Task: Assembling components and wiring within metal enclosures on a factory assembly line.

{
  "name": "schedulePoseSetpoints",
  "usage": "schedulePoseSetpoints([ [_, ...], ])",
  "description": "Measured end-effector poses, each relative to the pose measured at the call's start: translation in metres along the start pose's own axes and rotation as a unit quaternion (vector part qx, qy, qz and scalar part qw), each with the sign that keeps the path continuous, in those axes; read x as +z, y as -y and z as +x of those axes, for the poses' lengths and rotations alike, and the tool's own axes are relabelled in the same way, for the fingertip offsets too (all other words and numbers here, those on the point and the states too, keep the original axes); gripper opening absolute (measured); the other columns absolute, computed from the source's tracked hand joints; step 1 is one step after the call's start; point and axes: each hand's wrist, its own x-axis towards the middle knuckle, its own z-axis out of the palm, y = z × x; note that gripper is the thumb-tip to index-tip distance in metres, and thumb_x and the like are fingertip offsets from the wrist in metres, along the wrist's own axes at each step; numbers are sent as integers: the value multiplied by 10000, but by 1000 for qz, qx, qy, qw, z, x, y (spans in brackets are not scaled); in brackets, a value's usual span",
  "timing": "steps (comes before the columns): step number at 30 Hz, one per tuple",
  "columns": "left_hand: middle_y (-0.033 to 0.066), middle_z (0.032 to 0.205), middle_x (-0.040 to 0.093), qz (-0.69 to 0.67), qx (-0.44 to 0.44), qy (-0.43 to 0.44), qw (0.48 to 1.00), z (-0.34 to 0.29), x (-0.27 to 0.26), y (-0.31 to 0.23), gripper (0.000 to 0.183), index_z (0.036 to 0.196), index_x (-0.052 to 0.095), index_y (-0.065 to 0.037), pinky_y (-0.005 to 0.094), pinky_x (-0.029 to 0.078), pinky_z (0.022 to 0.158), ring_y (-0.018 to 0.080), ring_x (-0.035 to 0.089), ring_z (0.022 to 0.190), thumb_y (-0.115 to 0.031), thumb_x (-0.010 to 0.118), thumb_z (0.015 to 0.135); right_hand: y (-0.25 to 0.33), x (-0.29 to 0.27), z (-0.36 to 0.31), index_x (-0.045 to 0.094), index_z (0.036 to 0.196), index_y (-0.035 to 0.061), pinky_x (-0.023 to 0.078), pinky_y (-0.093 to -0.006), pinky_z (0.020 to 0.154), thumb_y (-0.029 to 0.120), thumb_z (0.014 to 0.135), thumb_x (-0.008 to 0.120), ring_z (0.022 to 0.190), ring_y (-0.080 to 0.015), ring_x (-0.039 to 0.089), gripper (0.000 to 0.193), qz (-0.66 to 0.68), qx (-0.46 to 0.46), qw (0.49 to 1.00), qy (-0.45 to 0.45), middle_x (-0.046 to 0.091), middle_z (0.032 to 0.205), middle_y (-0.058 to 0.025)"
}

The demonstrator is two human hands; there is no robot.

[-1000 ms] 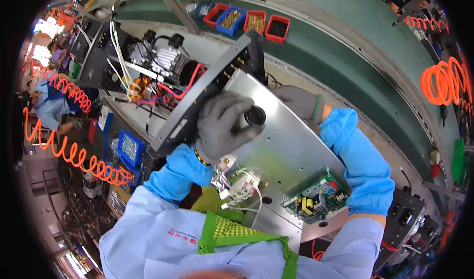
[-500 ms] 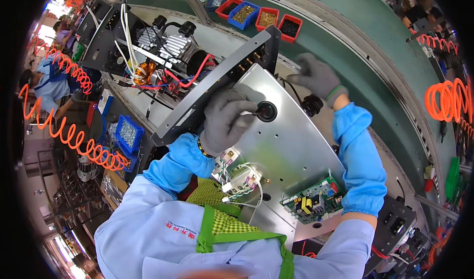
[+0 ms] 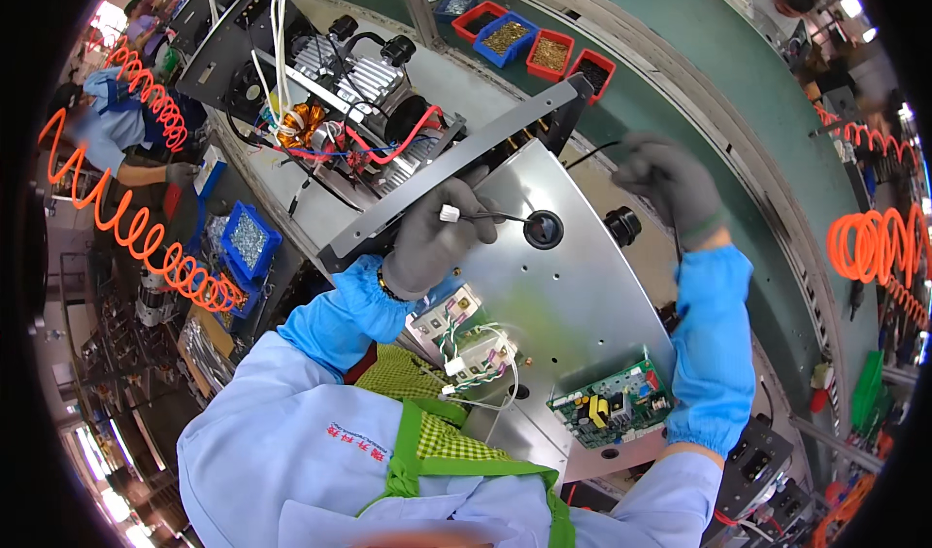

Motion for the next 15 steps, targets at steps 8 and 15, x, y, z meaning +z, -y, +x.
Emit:
schedulePoseSetpoints([
  [8, 95, 967, 549, 72, 23, 18, 997, 0, 1, 5, 131, 941, 446, -47, 338, 422, 879, 154, 545, 898, -55, 562, 880, 38, 55, -51, 476, 1194, -38, 447, -378, 944, 156, 949, 435, 1039, -267, 594, 316, -118, -172, 977, 44, 602, 1094, -148],
  [15, 90, 913, 552, 57, 5, 36, 998, 3, -1, 6, 76, 943, 445, -53, 365, 385, 939, 149, 539, 861, -90, 502, 908, -23, 0, -5, 572, 1037, -52, 489, -339, 728, 86, 890, 505, 854, -192, 630, 213, -565, -162, 809, 21, 627, 936, -140],
])
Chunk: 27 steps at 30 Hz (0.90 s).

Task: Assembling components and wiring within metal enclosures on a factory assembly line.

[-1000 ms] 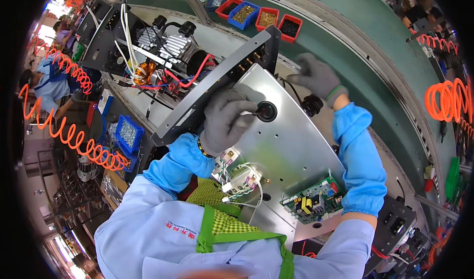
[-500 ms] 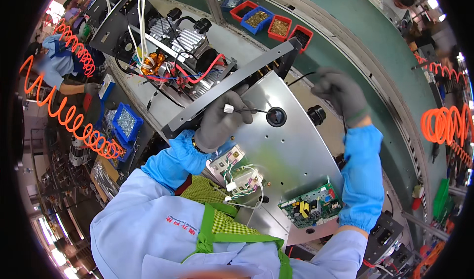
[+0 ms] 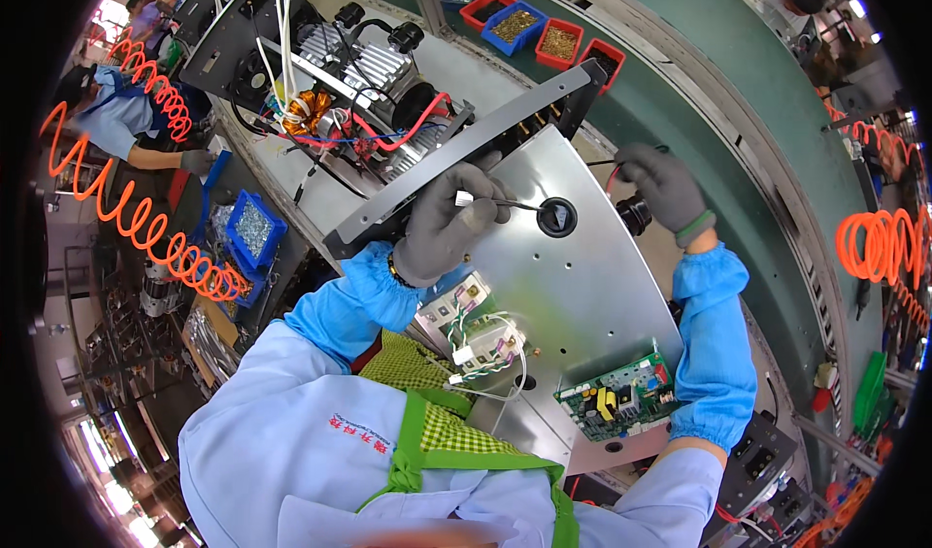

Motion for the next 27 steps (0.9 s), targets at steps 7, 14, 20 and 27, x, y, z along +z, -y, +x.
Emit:
schedulePoseSetpoints([
  [7, 35, 885, 600, 19, 68, -12, 997, 9, 3, 7, 122, 947, 544, -38, 362, 317, 1039, 112, 568, 870, -42, 596, 837, 16, 39, -9, 599, 1097, -3, 489, -338, 741, 186, 855, 606, 874, -211, 624, 307, 201, -11, 969, 142, 649, 968, -112],
  [14, 23, 904, 588, 313, 69, -2, 947, 13, 11, -13, 547, 1080, 609, -127, 382, 445, 825, 231, 565, 853, -371, 791, 625, 30, 48, -4, 547, 1196, 5, 474, -332, 843, 241, 837, 637, 973, -193, 594, 439, 242, 57, 941, 231, 620, 1091, -123],
  [20, -35, 857, 563, 475, 181, 4, 861, 27, 31, -8, 369, 991, 687, -234, 367, 402, 876, 192, 563, 874, -307, 739, 633, 22, 39, -8, 525, 1218, 10, 474, -340, 836, 244, 839, 630, 963, -200, 597, 458, 226, 12, 958, 175, 621, 1069, -123],
  [27, 30, 779, 580, 359, 174, -2, 917, 22, 19, -7, 138, 890, 653, -136, 389, 431, 818, 229, 567, 743, -186, 655, 761, -23, -23, -24, 470, 1275, 25, 472, -349, 828, 291, 858, 582, 944, -228, 607, 507, -44, 178, 981, 60, 622, 1032, -143],
])
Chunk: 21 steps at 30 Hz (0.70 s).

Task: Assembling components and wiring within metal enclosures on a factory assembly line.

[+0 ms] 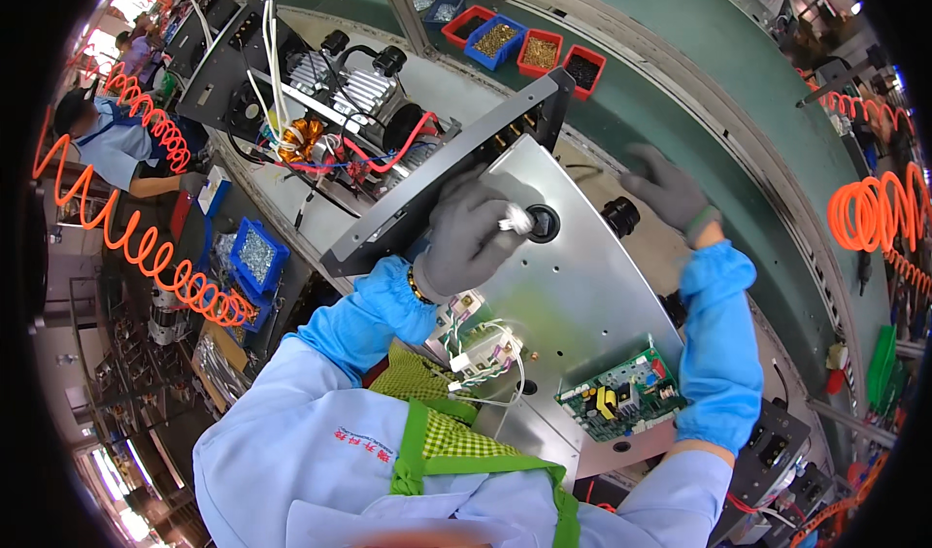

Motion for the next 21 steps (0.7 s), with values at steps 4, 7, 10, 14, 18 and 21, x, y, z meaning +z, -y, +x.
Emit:
schedulePoseSetpoints([
  [4, 30, 864, 526, -368, -213, -32, 905, -16, -10, -6, 248, 982, 548, -13, 260, 401, 734, 104, 479, 798, -253, 506, 938, -74, 40, -35, 556, 1166, 17, 466, -395, 839, 309, 886, 515, 906, -287, 630, 406, -174, 104, 940, 276, 651, 1006, -185],
  [7, 8, 887, 504, -398, -221, -46, 889, -12, -8, 0, 315, 978, 535, -33, 263, 373, 774, 97, 445, 845, -344, 484, 956, -123, 69, -31, 600, 1121, 19, 467, -409, 832, 309, 890, 513, 897, -293, 633, 381, -168, -23, 919, 357, 657, 999, -182],
  [10, 7, 912, 502, -424, -230, -21, 876, -12, -16, 1, 302, 991, 535, -32, 265, 369, 794, 97, 444, 864, -328, 486, 957, -81, 77, -5, 605, 1115, 19, 469, -409, 828, 308, 890, 514, 897, -291, 633, 378, -143, -27, 927, 347, 658, 1000, -180],
  [14, 10, 936, 499, -428, -211, -25, 878, -19, -20, 3, 265, 998, 535, -28, 280, 375, 816, 106, 447, 881, -286, 500, 949, -39, 81, 30, 611, 1107, 18, 471, -408, 823, 308, 889, 515, 896, -290, 634, 375, -110, -45, 937, 330, 659, 1001, -178],
  [18, 19, 955, 536, -390, -175, 5, 904, -18, -17, 2, 162, 1007, 556, -27, 235, 377, 787, 81, 483, 849, -145, 560, 897, -42, 72, -7, 618, 1099, 18, 473, -408, 818, 307, 889, 516, 895, -288, 634, 371, -80, -48, 947, 307, 661, 1002, -176],
  [21, 14, 736, 599, -140, -22, 81, 987, -7, -17, 7, 226, 933, 626, -130, 330, 444, 823, 153, 582, 663, -195, 716, 737, 4, 77, 57, 623, 1092, 17, 475, -407, 814, 306, 888, 517, 895, -286, 634, 369, -39, -52, 958, 280, 661, 1002, -175],
])
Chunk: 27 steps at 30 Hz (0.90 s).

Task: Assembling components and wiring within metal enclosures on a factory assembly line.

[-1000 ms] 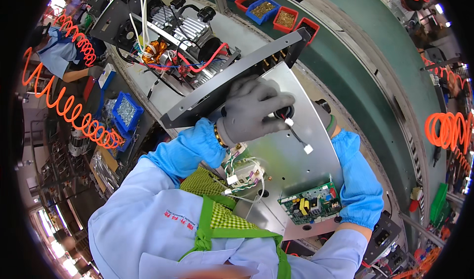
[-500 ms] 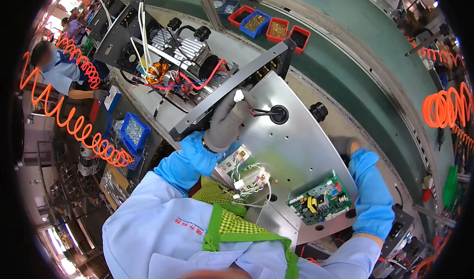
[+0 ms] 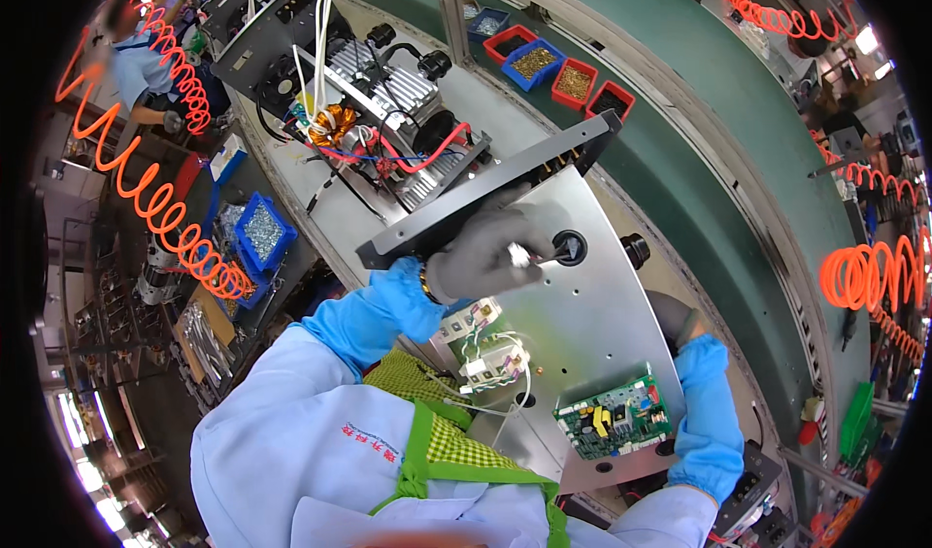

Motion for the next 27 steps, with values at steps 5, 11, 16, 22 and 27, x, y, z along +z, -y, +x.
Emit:
schedulePoseSetpoints([
  [5, -42, 661, 556, 194, 1, -43, 980, -5, 12, -18, 154, 873, 619, -215, 421, 338, 979, 182, 573, 666, -247, 688, 739, 16, 28, -20, 631, 1082, 17, 478, -407, 808, 305, 888, 519, 894, -284, 634, 365, 47, -19, 999, -15, 663, 1004, -172],
  [11, 18, 853, 629, 208, 27, 34, 977, 13, 21, -5, 167, 908, 645, -179, 396, 415, 863, 217, 603, 775, -149, 669, 745, -3, -7, -16, 640, 1070, 16, 481, -406, 801, 303, 887, 520, 893, -281, 635, 361, 180, -15, 975, -132, 665, 1005, -169],
  [16, 153, 916, 664, 94, -16, -50, 994, 4, 22, 2, 152, 882, 650, -49, 371, 477, 829, 302, 646, 889, 13, 629, 745, -54, 39, -121, 634, 911, 55, 486, -304, 639, 413, 930, 473, 720, -136, 589, 393, 261, 90, 930, -244, 618, 749, -55],
  [22, 109, 702, 590, 137, -33, -37, 989, 3, 24, -8, 202, 799, 615, -27, 486, 333, 1007, 274, 587, 707, -157, 475, 863, -76, -9, -160, 638, 1047, 41, 472, -369, 768, 516, 888, 475, 860, -206, 599, 526, 177, 227, 901, -325, 637, 975, -120],
  [27, 47, 618, 536, 167, -12, -41, 985, 4, 31, -10, 436, 754, 587, -74, 520, 270, 1049, 195, 539, 601, -399, 389, 967, -72, 23, -119, 537, 1251, 12, 357, -440, 981, 728, 823, 338, 1144, -327, 498, 857, 18, 319, 946, 48, 532, 1248, -212],
])
